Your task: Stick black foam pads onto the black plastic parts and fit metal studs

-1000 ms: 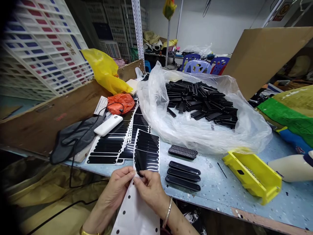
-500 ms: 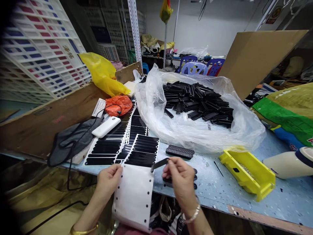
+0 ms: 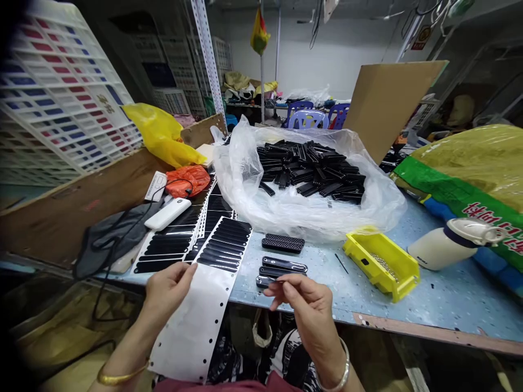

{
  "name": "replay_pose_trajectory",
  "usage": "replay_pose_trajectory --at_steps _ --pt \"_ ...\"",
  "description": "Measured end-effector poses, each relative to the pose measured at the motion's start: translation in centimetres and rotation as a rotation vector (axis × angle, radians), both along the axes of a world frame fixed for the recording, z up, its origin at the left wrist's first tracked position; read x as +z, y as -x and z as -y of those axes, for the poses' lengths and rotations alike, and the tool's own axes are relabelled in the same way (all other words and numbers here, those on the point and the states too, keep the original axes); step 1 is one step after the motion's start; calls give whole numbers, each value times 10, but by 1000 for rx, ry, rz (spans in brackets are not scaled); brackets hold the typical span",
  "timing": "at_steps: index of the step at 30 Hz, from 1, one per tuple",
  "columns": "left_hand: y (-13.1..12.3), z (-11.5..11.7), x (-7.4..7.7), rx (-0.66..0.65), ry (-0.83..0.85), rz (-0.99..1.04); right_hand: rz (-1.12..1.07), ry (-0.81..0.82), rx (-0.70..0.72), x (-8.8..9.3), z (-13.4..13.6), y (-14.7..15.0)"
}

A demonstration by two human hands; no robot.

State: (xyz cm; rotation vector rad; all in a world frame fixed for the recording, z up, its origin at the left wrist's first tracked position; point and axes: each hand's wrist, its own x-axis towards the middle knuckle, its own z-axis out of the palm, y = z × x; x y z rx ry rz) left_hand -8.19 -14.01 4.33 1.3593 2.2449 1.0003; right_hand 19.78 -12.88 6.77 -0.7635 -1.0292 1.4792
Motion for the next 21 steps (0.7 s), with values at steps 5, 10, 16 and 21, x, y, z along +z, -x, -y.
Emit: replay_pose_trajectory --at_steps 5,10,16,21 --pt "-48 4 4 -236 111 924 51 -40 205 -7 9 6" --pt "-62 -2 4 -366 131 1196 160 10 310 -13 14 -6" --pt "-70 -14 8 -439 194 1271 235 29 233 -17 12 -32" --pt "-77 -37 12 -401 91 1052 586 -238 -84 -5 -6 -50"
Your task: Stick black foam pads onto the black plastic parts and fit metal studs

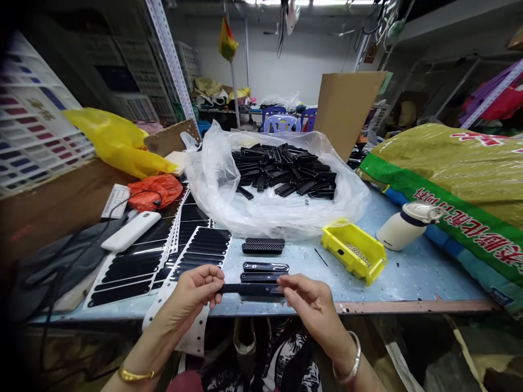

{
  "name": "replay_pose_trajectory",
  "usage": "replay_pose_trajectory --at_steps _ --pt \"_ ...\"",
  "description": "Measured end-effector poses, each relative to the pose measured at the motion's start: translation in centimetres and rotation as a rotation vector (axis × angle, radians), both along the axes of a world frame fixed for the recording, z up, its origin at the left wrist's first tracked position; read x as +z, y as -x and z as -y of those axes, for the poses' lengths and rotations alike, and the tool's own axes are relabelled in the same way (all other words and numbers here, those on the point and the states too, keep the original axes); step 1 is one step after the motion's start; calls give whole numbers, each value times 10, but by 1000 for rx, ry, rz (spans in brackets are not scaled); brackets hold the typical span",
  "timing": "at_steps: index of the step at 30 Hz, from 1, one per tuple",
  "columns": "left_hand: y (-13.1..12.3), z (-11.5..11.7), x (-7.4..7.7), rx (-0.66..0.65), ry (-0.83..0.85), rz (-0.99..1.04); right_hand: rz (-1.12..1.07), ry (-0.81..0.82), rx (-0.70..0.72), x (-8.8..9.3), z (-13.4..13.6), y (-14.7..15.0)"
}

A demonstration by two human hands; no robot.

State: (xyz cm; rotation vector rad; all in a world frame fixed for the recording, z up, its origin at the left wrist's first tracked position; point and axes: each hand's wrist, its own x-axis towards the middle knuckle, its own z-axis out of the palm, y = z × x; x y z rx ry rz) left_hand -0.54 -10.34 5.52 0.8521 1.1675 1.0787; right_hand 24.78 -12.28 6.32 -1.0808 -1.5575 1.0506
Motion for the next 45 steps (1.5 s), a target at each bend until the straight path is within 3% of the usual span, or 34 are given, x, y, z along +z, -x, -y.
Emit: replay_pose_trajectory --at_steps 2,5,12,16,20,26,32,35,39,42,45 --pt "-2 -10 4 12 -46 -67 196 -251 -92 3 -11 0" --pt "-7 -22 10 7 -96 -134 405 -525 -74 2 -27 5" --pt "-15 -43 9 -80 -108 -124 745 -604 124 -9 -57 15" --pt "-13 -56 0 -106 -92 -75 753 -547 155 -13 -63 16" --pt "-12 -67 -9 -123 -59 -37 583 -405 131 -16 -70 17" --pt "-15 -80 -16 -156 0 -124 476 -246 84 -17 -81 11" --pt "6 -99 -27 21 -86 -416 365 -96 -33 -10 -98 -16" --pt "16 -109 -41 34 -219 -649 230 88 -90 -23 -110 -27" --pt "10 -117 -49 -95 -292 -899 124 218 -107 -51 -125 -23" --pt "-1 -122 -47 -200 -317 -960 133 219 -120 -65 -134 -14" --pt "-7 -129 -45 -247 -353 -955 152 228 -98 -67 -142 -8"
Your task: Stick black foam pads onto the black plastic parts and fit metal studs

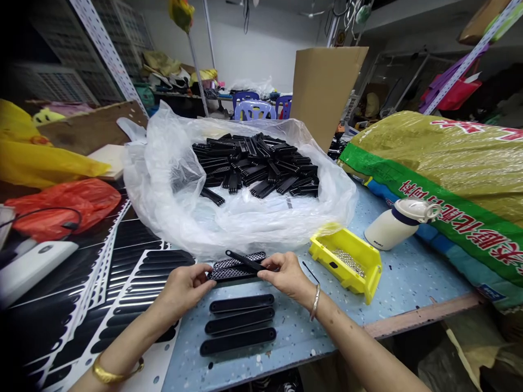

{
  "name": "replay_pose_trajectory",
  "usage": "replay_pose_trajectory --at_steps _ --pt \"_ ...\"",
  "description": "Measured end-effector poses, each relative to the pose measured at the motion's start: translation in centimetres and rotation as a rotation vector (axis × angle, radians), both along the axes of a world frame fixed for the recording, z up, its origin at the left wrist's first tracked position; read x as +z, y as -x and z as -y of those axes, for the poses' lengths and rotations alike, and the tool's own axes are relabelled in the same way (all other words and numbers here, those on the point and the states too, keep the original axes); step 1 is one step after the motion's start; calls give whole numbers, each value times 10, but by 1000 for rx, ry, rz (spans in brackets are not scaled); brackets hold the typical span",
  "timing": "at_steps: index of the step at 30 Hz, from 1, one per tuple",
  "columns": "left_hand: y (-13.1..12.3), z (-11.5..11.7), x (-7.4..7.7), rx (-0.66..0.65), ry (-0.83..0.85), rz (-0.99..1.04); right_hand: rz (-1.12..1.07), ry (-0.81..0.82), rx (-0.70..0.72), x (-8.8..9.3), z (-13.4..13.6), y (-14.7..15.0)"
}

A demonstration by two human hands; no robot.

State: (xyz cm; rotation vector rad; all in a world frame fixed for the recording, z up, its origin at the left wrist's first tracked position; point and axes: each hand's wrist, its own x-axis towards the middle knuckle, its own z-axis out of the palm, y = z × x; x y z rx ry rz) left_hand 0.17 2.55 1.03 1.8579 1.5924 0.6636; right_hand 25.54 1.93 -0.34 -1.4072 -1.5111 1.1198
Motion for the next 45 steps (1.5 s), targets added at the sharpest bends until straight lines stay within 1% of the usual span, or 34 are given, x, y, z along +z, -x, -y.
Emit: replay_pose_trajectory --at_steps 4,8,12,16,20,23,27,33,40,45 --pt "0 -2 -2 -32 24 54 79 -17 49 8 -1 2" --pt "1 6 -8 -76 124 164 215 -72 134 16 10 -5" --pt "1 13 -14 -52 193 248 353 -231 200 21 18 -14" --pt "2 13 -15 -42 283 365 443 -375 258 23 19 -13" --pt "2 12 -16 -14 362 453 516 -446 301 24 18 -5" --pt "1 12 -17 -5 390 487 553 -476 327 26 16 0" --pt "2 12 -15 7 408 496 588 -490 344 28 14 3" --pt "1 12 -12 8 419 506 585 -449 381 29 13 8" --pt "2 11 -14 2 415 522 590 -452 369 23 14 8" --pt "4 12 -15 -15 422 503 594 -410 382 22 14 7"
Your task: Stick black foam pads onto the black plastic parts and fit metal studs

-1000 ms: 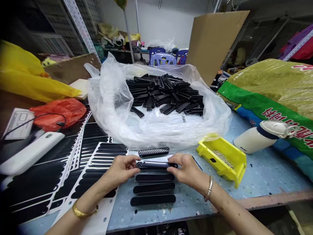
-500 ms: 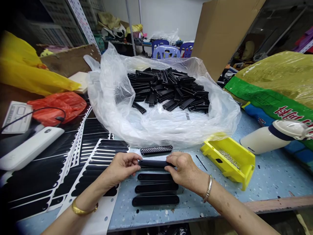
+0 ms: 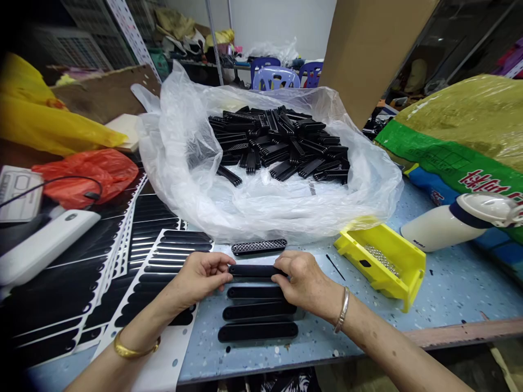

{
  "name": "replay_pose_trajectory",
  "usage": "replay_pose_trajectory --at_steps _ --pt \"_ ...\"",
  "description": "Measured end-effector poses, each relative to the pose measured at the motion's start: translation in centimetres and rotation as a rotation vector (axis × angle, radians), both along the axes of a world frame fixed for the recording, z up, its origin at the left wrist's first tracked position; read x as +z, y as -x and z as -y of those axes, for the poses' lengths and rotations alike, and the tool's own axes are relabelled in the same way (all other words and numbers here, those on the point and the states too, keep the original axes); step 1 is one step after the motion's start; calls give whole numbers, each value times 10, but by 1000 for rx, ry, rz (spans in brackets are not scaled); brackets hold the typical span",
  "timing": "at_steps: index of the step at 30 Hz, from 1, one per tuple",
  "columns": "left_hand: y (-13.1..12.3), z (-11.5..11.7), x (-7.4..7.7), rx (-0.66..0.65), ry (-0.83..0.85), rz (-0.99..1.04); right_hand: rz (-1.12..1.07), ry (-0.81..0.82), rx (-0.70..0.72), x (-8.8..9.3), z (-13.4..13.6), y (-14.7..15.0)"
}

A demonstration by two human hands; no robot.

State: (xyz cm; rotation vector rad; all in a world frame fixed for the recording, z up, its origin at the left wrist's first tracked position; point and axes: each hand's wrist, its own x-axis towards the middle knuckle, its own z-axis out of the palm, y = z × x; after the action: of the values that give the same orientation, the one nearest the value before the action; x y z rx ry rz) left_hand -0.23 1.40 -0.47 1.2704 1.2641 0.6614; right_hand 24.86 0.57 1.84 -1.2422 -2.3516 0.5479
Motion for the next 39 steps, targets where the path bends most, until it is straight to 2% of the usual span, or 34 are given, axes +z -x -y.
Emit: replay_pose_trajectory --at_steps 12,29,39 --pt "-2 -1 5 19 28 -6 27 2 -2 -1 0 -1" --pt "-3 -1 4 42 41 10 87 -16 36 3 -1 0" --pt "-5 -3 14 49 68 32 126 -15 49 2 -2 1"
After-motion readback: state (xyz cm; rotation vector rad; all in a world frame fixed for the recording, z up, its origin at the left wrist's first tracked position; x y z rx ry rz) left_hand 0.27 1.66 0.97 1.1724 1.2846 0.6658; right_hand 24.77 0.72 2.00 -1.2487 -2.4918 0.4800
